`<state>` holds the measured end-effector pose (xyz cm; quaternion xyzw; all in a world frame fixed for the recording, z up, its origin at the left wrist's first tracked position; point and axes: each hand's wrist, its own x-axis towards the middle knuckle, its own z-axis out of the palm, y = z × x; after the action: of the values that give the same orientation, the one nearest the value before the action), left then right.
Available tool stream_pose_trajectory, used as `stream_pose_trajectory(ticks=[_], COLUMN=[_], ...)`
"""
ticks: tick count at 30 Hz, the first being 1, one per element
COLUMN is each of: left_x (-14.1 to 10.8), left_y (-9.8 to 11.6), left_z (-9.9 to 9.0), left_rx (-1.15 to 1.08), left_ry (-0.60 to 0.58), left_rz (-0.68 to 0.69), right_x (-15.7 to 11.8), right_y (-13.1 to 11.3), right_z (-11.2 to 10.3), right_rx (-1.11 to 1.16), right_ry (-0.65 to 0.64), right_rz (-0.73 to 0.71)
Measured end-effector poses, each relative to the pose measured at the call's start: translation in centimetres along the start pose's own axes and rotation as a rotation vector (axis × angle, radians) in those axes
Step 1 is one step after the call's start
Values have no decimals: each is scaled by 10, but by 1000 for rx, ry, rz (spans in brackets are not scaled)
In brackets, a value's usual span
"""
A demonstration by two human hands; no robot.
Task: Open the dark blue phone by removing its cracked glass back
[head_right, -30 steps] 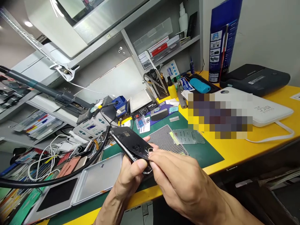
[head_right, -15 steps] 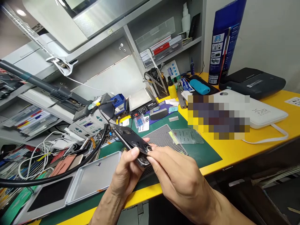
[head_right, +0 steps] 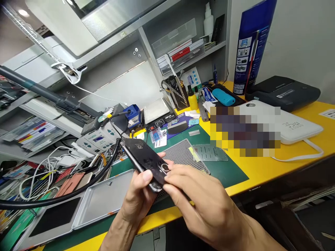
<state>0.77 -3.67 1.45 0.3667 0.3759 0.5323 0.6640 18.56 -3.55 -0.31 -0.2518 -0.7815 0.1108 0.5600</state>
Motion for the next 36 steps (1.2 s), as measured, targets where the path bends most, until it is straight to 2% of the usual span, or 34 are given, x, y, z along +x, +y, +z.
stream_pose_trajectory(ticks=[4,7,13,20,23,28,36], left_x=[-4,-4,-5,-5,-3,1,-13], left_y=[1,1,2,0,-2,-4,-3], left_z=[-7,-8,0,3,3,3,9], left_rx=[66,127,125,106,119,133,53], left_ry=[-179,-214,-154,-134,-116,-11,158], left_rz=[89,117,113,122,109,75,140], right_x=[-1,0,-4,-6,-5,6,16], right_y=[-8,-13,-14,-11,-9,-4,2], right_z=[-9,-12,-12,-16,-14,-6,-4], right_rx=[-10,14,-25,-237,-273,-201,52], right_ry=[8,61,119,76,95,101,51], right_rz=[-20,19,47,-122,-125,-56,28])
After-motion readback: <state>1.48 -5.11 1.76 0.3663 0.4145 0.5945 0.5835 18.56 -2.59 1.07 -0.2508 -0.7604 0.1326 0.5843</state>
